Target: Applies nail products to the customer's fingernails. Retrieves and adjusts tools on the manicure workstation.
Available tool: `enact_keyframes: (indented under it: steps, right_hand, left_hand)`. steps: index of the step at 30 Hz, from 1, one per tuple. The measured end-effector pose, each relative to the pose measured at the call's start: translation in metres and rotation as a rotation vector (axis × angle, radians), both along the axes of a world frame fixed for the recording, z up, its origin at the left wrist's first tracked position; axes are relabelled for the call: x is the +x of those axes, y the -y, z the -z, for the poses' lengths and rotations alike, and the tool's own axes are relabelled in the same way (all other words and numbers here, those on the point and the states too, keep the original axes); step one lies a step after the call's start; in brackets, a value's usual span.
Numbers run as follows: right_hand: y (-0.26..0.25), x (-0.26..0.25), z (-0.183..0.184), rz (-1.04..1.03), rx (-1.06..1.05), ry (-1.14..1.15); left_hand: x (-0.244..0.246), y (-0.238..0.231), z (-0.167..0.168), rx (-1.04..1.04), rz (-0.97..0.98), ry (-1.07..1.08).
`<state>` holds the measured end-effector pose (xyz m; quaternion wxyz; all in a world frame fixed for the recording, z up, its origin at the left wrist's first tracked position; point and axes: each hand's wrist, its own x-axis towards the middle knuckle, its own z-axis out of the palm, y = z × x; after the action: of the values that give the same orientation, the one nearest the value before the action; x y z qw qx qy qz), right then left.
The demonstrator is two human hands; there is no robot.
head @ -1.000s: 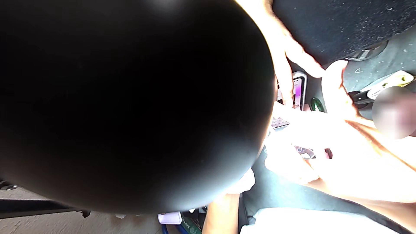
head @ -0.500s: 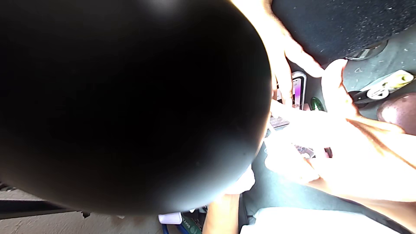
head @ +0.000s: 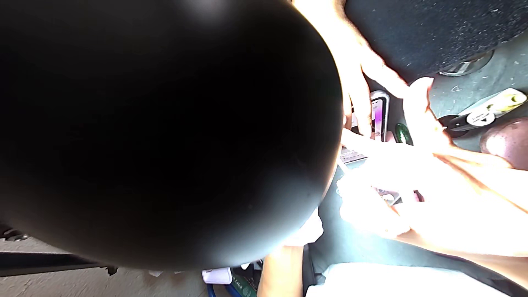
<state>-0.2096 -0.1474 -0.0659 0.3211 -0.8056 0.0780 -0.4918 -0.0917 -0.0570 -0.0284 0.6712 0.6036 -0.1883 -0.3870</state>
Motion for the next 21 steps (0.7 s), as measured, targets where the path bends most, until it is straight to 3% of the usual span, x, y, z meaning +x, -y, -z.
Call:
enact_keyframes:
  steps: [5,8,21]
  right_hand:
    - [0.013,-0.006,-0.005,-0.148,-0.023,-0.049]
    - [0.014,-0.002,-0.009,-0.124,-0.044,-0.039]
    - [0.014,0.009,-0.014,-0.148,-0.127,-0.001]
  left_hand:
    - [0.009,-0.002,-0.005,-0.035,0.041,-0.142]
    - [0.015,-0.009,-0.005,-0.078,0.077,-0.258]
    - [0.012,-0.005,-0.013,-0.104,0.016,-0.293]
